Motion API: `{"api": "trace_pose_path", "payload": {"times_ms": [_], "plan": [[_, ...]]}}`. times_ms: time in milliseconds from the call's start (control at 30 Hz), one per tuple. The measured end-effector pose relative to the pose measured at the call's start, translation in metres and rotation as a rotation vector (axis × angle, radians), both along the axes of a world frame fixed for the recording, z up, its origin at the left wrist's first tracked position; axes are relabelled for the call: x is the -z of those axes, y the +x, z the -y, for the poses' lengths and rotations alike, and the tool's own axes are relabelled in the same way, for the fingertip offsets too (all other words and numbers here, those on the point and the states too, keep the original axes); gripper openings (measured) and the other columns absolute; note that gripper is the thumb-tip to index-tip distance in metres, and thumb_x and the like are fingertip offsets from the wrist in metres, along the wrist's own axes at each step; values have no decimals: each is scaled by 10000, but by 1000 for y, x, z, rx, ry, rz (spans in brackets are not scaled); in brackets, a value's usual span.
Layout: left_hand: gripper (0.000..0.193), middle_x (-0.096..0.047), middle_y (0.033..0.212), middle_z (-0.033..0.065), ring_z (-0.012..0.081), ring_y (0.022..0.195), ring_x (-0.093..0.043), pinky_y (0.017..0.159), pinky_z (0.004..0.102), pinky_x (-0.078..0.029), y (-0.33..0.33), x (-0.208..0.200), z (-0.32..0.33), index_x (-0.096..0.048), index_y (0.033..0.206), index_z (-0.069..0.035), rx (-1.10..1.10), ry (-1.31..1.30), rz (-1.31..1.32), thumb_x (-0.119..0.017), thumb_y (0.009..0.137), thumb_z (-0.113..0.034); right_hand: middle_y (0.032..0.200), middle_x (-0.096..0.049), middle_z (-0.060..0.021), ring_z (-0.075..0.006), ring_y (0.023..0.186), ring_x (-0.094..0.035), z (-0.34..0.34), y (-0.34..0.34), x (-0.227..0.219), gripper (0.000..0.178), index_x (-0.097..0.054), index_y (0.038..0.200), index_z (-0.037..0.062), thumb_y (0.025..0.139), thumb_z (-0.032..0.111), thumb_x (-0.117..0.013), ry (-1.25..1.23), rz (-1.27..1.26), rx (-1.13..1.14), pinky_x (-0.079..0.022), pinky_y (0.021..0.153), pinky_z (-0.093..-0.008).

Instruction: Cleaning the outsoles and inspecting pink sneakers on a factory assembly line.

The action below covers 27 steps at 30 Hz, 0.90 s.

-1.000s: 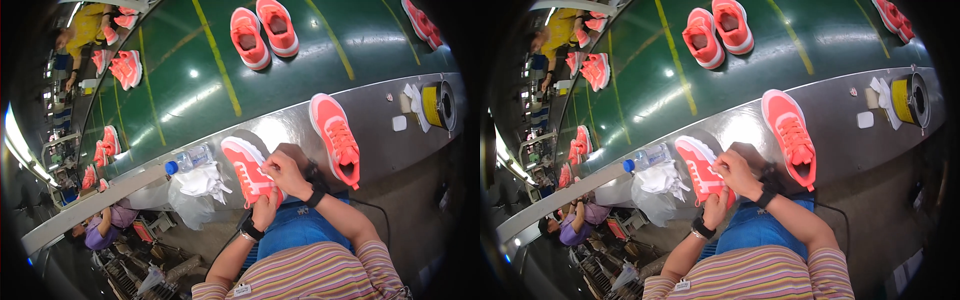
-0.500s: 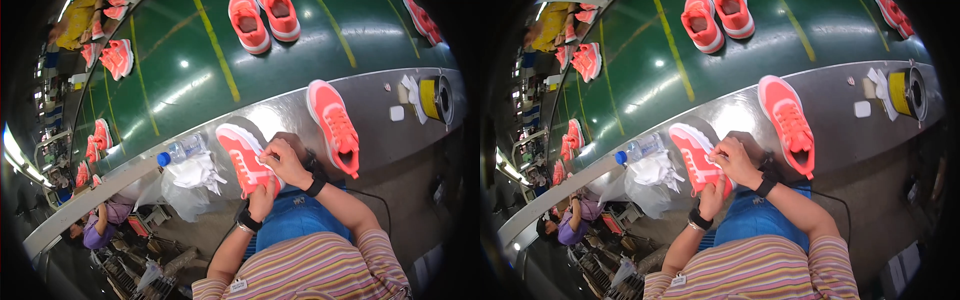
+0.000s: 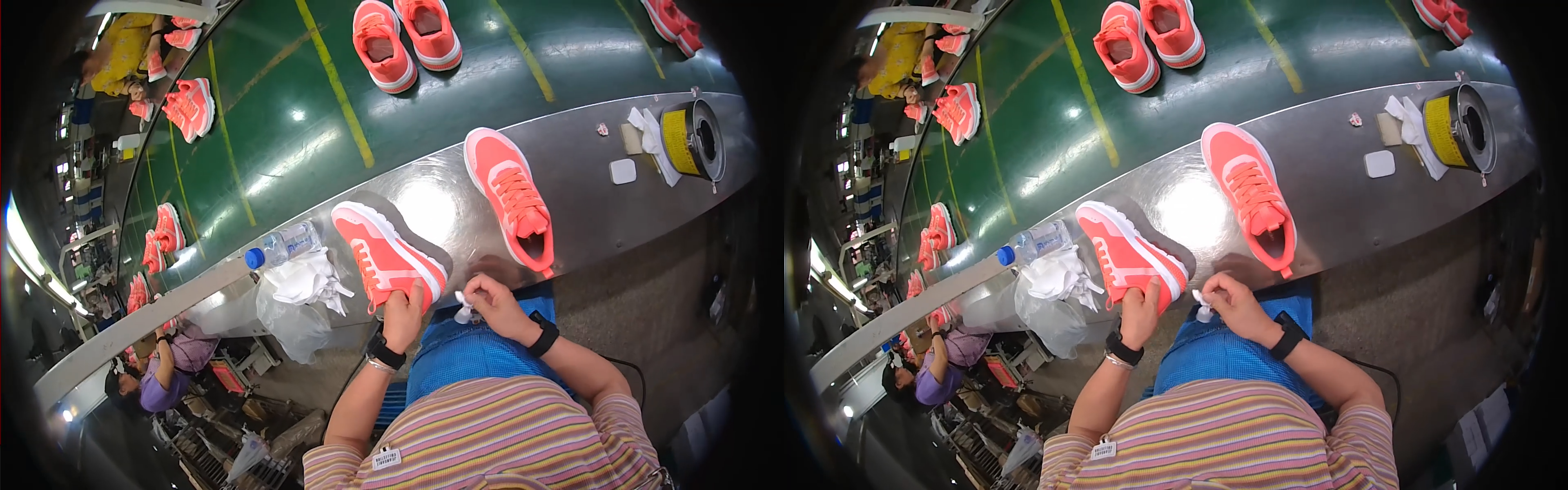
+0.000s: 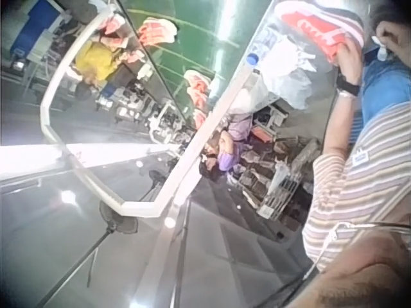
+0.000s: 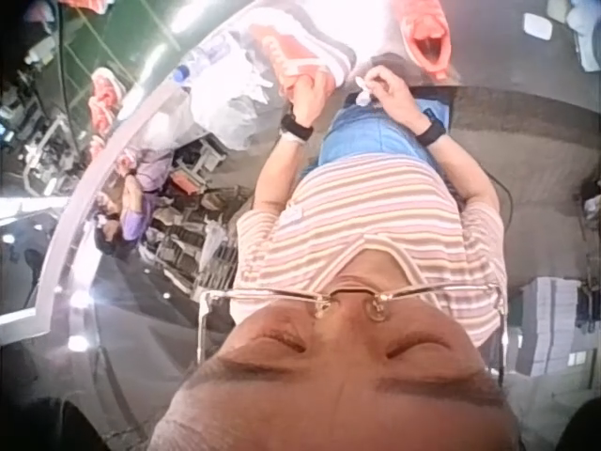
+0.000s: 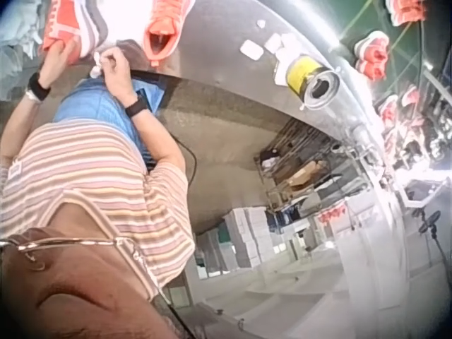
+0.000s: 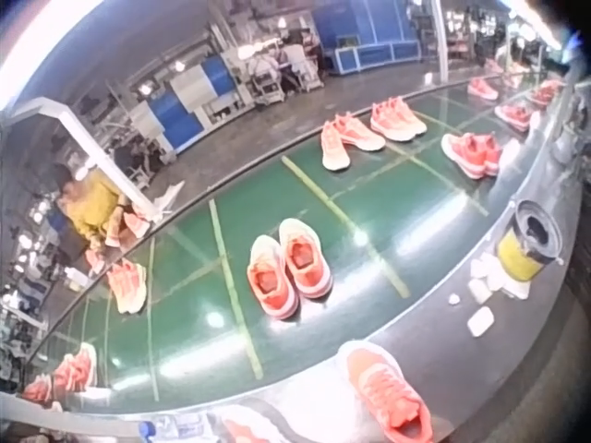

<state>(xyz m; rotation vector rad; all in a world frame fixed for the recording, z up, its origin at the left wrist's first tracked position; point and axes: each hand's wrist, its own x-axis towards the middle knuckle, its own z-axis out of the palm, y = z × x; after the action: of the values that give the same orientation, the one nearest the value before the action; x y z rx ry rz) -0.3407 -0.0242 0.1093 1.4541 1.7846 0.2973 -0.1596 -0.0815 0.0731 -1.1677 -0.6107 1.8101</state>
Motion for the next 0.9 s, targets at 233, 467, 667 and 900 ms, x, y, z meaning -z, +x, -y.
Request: {"api": "trace_pose_path", "payload": {"times_ms": [233, 467, 667, 900], "plan": [[219, -629, 801, 175, 301, 765, -595, 740, 422, -424, 10, -23, -14, -597, 835, 8, 419, 272, -317, -587, 806, -209, 884, -565, -17, -65, 809, -546, -15, 48, -71, 90, -536, 948, 5, 865, 25, -565, 48, -100, -35, -456, 724, -217], [316, -585, 1011, 106, 273, 1002, -518, 999, 555, -217, 33, -34, -6, -568, 1103, -73, 842, 275, -707, -527, 792, -116, 965, -600, -64, -111, 895, -571, -36, 90, -107, 155, -581, 994, -24, 839, -22, -577, 101, 86, 9, -464, 797, -245], [396, -508, 1031, 155, 268, 982, -529, 831, 392, -433, -20, 0, 23, -468, 1055, 13, -542, 109, 351, -621, 828, -273, 1068, -597, -122, -185, 973, -579, -46, 109, -124, 231, -558, 1102, -52, 902, 25, -469, 53, -43, 78, -466, 860, -322], [531, -480, 1209, 191, 298, 1157, -472, 987, 501, -365, 10, 29, 1, -418, 1219, -13, -890, -729, 1619, -490, 890, -423, 1015, -612, -120, -171, 900, -599, -59, 103, -128, 209, -569, 1078, -46, 883, 9, -515, -10, -69, 101, -487, 799, -289]]}}
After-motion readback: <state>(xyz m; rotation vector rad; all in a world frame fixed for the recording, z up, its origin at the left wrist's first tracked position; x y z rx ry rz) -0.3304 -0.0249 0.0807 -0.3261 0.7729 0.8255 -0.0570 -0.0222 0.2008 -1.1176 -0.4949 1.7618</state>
